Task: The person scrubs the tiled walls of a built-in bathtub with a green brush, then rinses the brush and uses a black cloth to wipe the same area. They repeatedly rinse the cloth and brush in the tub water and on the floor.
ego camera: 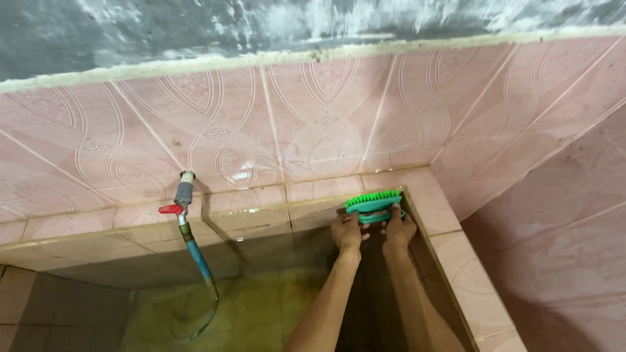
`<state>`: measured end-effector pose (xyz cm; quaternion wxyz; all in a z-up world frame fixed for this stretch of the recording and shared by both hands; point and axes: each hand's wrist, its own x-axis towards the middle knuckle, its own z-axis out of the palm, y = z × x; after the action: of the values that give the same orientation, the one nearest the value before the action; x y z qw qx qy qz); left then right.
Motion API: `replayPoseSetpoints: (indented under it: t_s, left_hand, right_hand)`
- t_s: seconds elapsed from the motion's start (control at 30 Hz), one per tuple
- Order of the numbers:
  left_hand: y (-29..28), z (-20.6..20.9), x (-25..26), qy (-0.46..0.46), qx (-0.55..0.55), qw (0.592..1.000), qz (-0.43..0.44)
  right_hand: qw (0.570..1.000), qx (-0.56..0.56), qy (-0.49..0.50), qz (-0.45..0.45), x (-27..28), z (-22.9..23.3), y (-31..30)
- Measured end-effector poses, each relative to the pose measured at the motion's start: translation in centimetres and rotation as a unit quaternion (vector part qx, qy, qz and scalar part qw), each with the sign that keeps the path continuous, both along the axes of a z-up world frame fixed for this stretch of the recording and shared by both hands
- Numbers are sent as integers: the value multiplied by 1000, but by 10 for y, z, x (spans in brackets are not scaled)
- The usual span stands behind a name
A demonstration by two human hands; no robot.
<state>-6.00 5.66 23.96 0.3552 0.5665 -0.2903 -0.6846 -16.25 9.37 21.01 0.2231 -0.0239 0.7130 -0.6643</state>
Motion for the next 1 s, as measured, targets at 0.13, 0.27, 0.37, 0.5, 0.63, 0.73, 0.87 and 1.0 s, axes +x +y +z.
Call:
replayPoseSetpoints:
  t_s: [0.13, 0.27, 0.37, 0.5, 0.63, 0.73, 0.87, 1.0]
  left_hand:
    - [0, -10, 7, -29, -7, 999, -16]
    - [-9, -38, 2, -47, 0, 996, -70]
    - [-15, -80, -10, -94, 23, 993, -68]
    - [-14, -134, -9, -75, 35, 995, -54]
    - [-13, -151, -17, -142, -40, 989, -30]
    - [-5, -142, -22, -146, -74, 986, -20]
    - [24, 47, 11, -7, -23, 999, -21]
    - [5, 9, -15, -31, 15, 999, -2]
  right_hand:
    - [994, -10, -95, -52, 15, -23, 0]
    - [962, -8, -240, -131, -7, -103, -17]
    - [948, -20, -299, -104, -28, -163, -18]
    - [954, -30, -288, -72, -21, -183, -15]
    - [969, -34, -236, -65, -28, -187, -17]
    - [960, -97, -236, -114, -9, -110, -6]
    - [935, -194, -244, -168, -3, -40, -13]
    - [938, -184, -231, -181, 8, 5, -10]
